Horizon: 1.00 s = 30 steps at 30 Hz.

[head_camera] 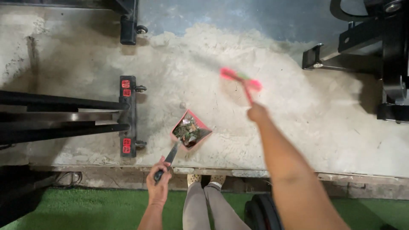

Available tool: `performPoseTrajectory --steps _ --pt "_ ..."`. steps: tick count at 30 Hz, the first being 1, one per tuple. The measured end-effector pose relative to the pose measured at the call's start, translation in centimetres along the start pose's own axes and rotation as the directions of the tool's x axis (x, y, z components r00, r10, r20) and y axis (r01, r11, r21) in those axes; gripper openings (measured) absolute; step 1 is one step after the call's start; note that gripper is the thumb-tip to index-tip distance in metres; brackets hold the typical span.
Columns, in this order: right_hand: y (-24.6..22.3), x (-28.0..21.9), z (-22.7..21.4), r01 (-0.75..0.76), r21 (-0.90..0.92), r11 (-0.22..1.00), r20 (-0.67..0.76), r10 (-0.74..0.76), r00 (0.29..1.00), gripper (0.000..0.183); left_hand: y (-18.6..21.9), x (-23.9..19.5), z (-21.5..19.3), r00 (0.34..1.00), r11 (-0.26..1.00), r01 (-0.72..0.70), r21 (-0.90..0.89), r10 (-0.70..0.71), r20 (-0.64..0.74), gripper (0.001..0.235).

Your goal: Sweep debris from the floor into a dustpan using a broom.

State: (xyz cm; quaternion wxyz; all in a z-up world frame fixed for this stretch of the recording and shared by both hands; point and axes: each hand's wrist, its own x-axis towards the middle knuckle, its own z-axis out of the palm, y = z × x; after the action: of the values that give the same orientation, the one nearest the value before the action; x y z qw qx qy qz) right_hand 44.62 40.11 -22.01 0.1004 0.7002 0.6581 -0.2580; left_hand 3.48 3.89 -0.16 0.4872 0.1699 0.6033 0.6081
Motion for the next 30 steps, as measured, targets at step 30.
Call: performPoseTrajectory --steps 30 --pt "-9.0 -32.7 3.8 0.037 0.226 0.973 0.177 -0.078 0.981 0.051 -0.3 2.9 6.3 0.985 0.956 -0.171 0.237 0.167 0.035 0.011"
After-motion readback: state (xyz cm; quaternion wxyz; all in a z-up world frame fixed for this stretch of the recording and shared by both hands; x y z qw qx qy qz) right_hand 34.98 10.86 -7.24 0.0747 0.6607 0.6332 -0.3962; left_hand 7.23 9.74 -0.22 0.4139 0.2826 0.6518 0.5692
